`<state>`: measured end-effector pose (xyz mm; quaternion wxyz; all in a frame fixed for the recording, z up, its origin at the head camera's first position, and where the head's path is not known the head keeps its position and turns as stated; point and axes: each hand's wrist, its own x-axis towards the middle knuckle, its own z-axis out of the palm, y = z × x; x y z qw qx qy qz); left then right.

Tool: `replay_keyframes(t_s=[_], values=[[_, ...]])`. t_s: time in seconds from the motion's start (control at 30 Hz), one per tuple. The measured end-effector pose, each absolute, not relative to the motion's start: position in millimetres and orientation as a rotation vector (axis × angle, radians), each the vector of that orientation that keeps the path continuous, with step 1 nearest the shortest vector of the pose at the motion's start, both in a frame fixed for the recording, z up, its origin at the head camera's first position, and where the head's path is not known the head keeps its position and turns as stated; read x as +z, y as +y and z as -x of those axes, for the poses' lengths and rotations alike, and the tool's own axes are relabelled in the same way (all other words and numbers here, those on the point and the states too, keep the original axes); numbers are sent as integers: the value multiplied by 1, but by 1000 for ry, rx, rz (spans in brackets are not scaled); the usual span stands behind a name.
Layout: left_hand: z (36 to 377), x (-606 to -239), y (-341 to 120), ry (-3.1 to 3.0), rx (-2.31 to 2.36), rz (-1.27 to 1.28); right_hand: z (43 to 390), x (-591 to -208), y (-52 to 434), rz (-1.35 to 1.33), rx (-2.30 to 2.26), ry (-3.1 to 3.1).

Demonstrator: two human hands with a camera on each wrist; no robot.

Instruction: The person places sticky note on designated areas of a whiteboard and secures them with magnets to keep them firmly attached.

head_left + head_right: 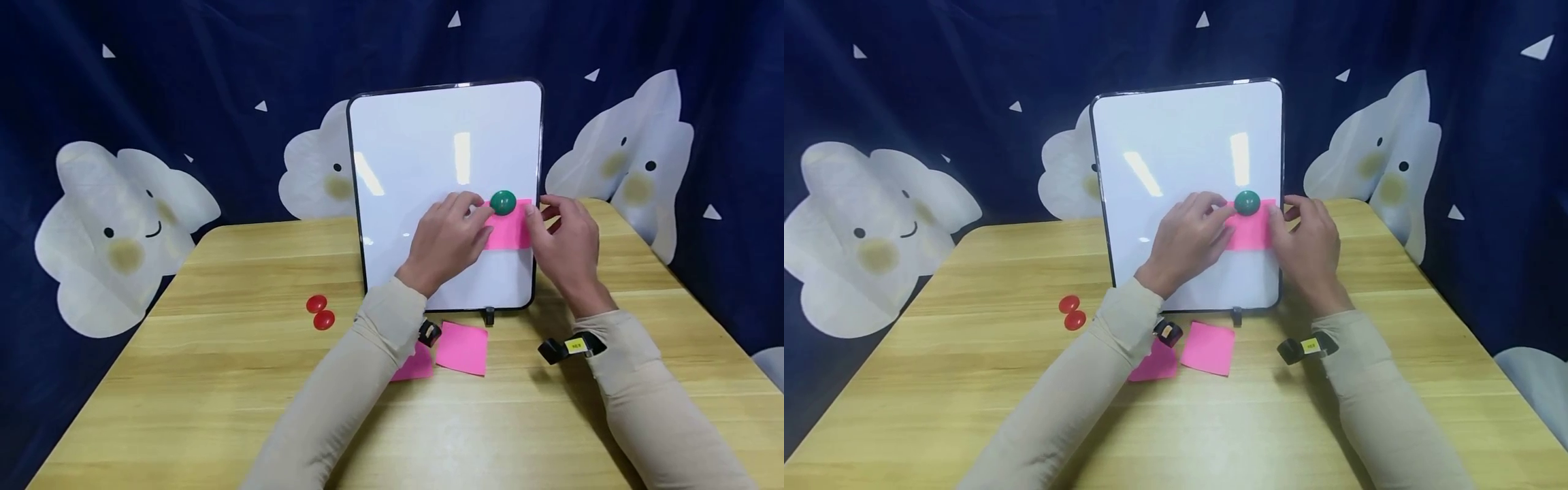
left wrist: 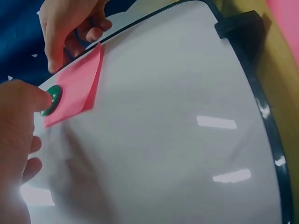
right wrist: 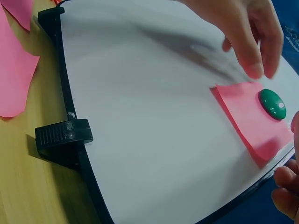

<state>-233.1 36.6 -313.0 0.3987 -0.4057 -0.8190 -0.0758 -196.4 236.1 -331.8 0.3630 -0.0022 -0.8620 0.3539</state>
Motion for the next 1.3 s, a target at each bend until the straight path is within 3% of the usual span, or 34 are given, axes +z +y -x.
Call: replay_keyframes(t_s=[0.33, 0.87, 1.3], values=[[217, -328, -1, -2077, -267, 1094, 185, -335, 235, -37, 861, -2280], [193, -358, -55, -2139, -298, 1160, 169, -355, 216, -527, 817, -2347], [189, -373, -93, -2250, -365, 1148, 158, -363, 200, -685, 765, -2701]])
